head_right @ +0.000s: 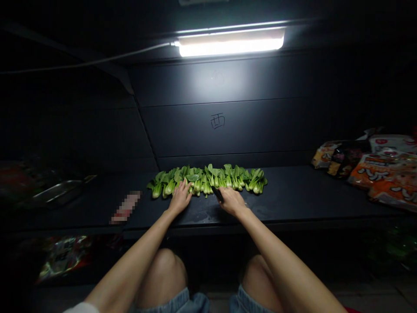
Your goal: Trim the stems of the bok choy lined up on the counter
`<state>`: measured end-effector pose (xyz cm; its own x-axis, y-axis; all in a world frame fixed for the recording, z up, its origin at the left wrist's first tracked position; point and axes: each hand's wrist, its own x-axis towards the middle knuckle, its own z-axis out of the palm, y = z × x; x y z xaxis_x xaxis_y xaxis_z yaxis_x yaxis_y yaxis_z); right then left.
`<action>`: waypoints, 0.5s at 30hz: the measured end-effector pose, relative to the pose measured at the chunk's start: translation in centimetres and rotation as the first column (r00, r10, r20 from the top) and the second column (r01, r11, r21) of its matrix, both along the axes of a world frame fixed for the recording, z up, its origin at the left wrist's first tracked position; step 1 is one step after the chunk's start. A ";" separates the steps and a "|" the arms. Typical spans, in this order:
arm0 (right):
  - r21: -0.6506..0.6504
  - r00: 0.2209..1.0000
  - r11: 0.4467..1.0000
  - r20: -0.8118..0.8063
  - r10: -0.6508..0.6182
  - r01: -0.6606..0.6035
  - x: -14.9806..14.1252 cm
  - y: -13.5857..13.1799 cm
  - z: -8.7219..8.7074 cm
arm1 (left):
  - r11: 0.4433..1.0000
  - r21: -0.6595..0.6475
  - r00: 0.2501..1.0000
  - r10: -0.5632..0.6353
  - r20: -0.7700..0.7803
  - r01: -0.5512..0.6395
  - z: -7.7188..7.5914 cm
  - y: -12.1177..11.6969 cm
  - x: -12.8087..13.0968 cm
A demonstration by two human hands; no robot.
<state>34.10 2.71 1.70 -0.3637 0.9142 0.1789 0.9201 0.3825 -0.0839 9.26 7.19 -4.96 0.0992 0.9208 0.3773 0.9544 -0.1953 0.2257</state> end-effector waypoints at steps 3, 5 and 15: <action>0.001 1.000 1.000 0.000 0.024 -0.024 -0.9 0.1 0.1 | 0.999 -0.013 0.999 0.048 0.014 -0.048 -0.5 0.1 -0.6; 0.007 1.000 1.000 0.004 0.027 -0.028 -1.5 0.3 0.1 | 0.999 -0.023 0.999 0.045 0.024 -0.044 -0.8 0.1 -0.9; 0.019 0.998 0.999 -0.048 0.042 -0.042 -3.3 1.0 0.3 | 1.000 0.005 0.997 0.005 0.073 -0.006 -1.9 0.2 -1.8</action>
<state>30.76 3.70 1.97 -0.3922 0.8947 0.2136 0.8982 0.4226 -0.1210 7.51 7.43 -6.83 0.0660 0.9191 0.3885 0.9365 -0.1914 0.2938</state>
